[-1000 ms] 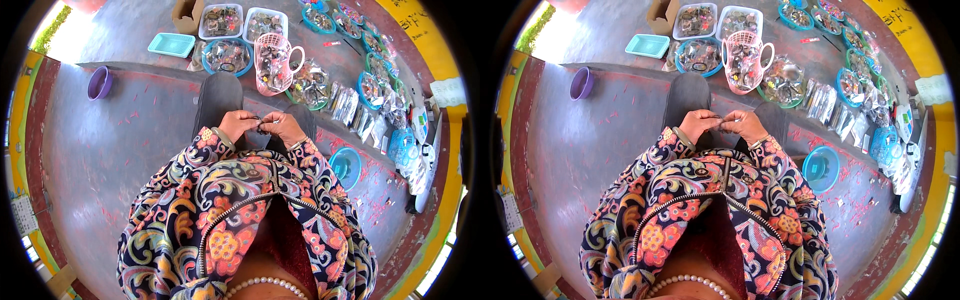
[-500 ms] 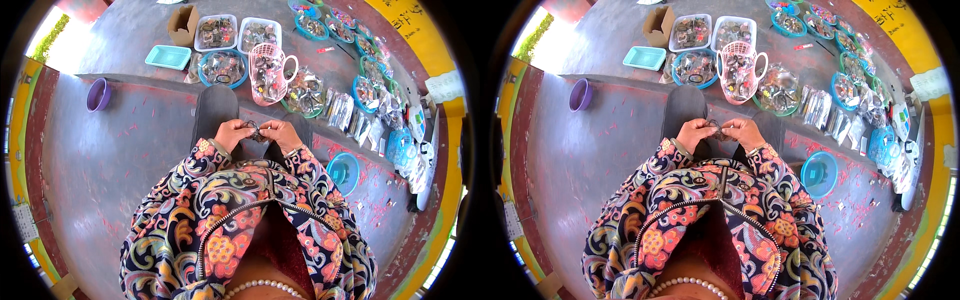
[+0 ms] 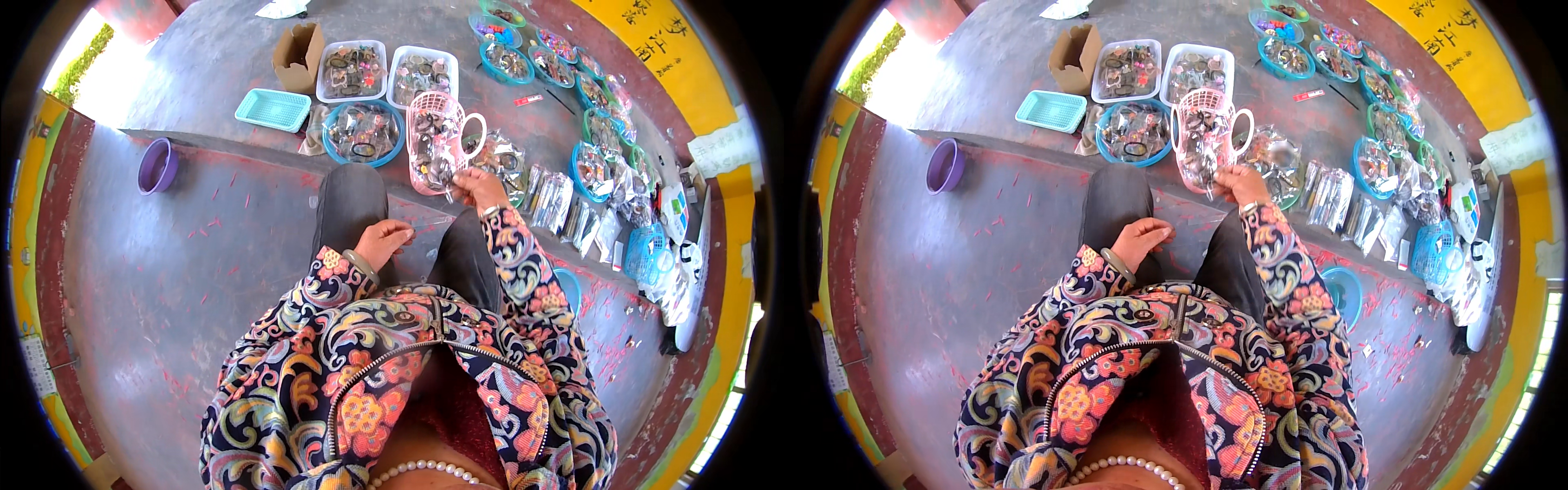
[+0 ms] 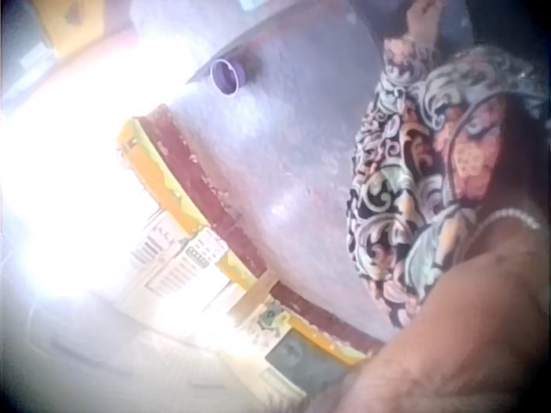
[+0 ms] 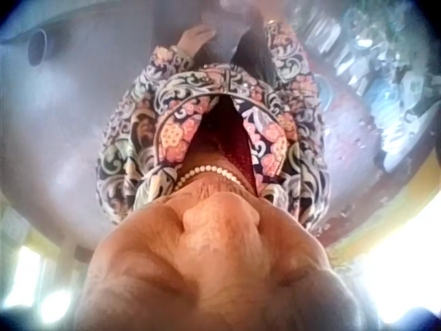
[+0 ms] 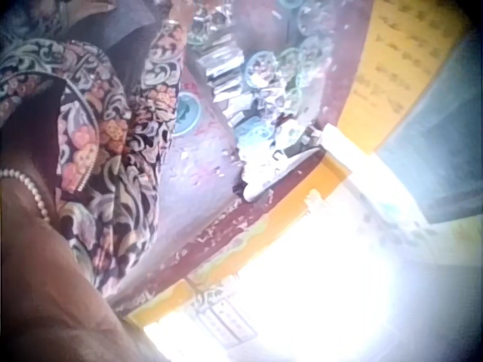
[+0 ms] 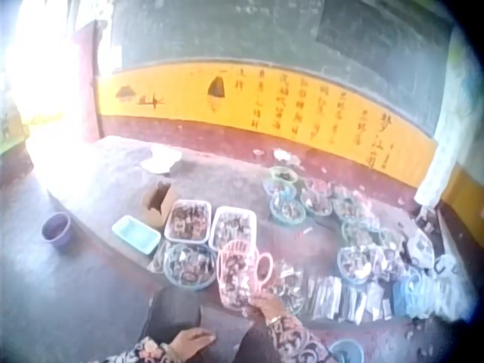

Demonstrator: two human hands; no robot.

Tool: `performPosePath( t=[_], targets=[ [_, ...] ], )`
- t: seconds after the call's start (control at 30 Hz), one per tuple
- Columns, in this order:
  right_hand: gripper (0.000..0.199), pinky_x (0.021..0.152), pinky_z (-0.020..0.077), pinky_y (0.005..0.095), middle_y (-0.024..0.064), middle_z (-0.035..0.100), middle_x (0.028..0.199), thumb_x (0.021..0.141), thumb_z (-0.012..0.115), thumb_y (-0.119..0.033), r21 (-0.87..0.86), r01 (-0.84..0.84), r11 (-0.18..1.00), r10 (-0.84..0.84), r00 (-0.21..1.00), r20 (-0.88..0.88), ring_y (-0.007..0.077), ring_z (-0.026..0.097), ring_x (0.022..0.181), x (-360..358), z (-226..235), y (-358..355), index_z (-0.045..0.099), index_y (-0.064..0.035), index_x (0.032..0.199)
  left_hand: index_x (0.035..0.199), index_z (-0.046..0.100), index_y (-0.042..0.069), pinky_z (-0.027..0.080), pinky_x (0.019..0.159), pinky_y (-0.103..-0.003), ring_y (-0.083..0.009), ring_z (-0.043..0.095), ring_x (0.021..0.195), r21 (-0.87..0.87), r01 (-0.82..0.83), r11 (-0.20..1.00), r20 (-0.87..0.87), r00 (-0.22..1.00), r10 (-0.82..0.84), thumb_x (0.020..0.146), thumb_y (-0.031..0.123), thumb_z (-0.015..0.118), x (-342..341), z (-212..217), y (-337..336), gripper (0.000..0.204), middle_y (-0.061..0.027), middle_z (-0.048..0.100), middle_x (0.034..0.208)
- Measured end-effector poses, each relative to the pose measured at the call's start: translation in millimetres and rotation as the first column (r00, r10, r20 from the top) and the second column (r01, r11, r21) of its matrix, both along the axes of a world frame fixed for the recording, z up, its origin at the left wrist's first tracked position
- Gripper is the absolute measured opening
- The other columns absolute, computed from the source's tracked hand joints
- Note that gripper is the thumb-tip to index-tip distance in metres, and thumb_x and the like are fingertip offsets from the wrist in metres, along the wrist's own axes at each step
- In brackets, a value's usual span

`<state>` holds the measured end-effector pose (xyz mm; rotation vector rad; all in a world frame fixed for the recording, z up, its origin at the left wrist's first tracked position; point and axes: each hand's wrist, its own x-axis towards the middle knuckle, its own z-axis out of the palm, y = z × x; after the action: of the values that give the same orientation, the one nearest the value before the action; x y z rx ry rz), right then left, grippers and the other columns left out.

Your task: The person sits on the floor and repeatedly picks up small hair accessories, places them into clear plastic bags, and sets the packaged items aside. The task involves handling individual items one by one from a collection of loose accessories.

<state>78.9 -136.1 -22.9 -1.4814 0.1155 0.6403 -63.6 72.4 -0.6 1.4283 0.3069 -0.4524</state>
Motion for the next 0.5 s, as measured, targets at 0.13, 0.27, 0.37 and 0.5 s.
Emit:
performPosePath(
  t=[0.13, 0.27, 0.37, 0.5],
  targets=[
    [0.014, 0.045, 0.0377, 0.0185, 0.0016, 0.057, 0.067, 0.077, 0.057, -0.016, 0.123, 0.17, 0.978, -0.169, 0.985, -0.019, 0.0095, 0.053, 0.055, 57, -1, 19, 0.057, -0.0037, 0.086, 0.095, 0.056, 0.001, 0.042, 0.065, -0.024, -0.012, 0.055, 0.079, -0.01, 0.045, 0.999, -0.015, 0.999, -0.045, 0.082, 0.018, 0.05, 3, 2, 0, 0.022, -0.0054, 0.06, 0.087],
    [0.018, 0.048, 0.0417, 0.0233, 0.0089, 0.058, 0.072, 0.078, 0.053, -0.013, 0.072, 0.248, 0.966, -0.246, 0.969, -0.031, 0.0162, 0.057, 0.061, 123, -48, 13, 0.051, 0.0017, 0.088, 0.093, 0.057, 0.0, 0.044, 0.065, -0.024, -0.0111, 0.055, 0.077, 0.008, 0.096, 0.995, -0.007, 0.995, -0.096, 0.081, 0.017, 0.051, 6, -3, -5, 0.022, -0.0048, 0.06, 0.085],
    [0.022, 0.05, 0.0432, 0.0246, 0.0113, 0.059, 0.075, 0.078, 0.054, -0.016, -0.029, 0.331, 0.943, -0.33, 0.921, -0.207, 0.0176, 0.057, 0.063, 123, -50, 23, 0.051, 0.0031, 0.088, 0.093, 0.057, 0.0, 0.044, 0.065, -0.024, -0.0107, 0.055, 0.077, -0.009, 0.085, 0.996, 0.014, 0.996, -0.084, 0.081, 0.017, 0.051, 5, -3, -5, 0.022, -0.0046, 0.06, 0.084],
    [0.018, 0.046, 0.0422, 0.0229, 0.0058, 0.059, 0.075, 0.078, 0.051, -0.019, 0.127, 0.281, 0.951, -0.278, 0.96, -0.043, 0.0127, 0.056, 0.059, 84, -41, 17, 0.057, -0.0024, 0.085, 0.094, 0.056, -0.001, 0.043, 0.066, -0.023, -0.0124, 0.055, 0.079, -0.007, 0.108, 0.994, 0.01, 0.994, -0.108, 0.084, 0.014, 0.048, 4, 4, -4, 0.02, -0.0066, 0.059, 0.087]
  ],
)
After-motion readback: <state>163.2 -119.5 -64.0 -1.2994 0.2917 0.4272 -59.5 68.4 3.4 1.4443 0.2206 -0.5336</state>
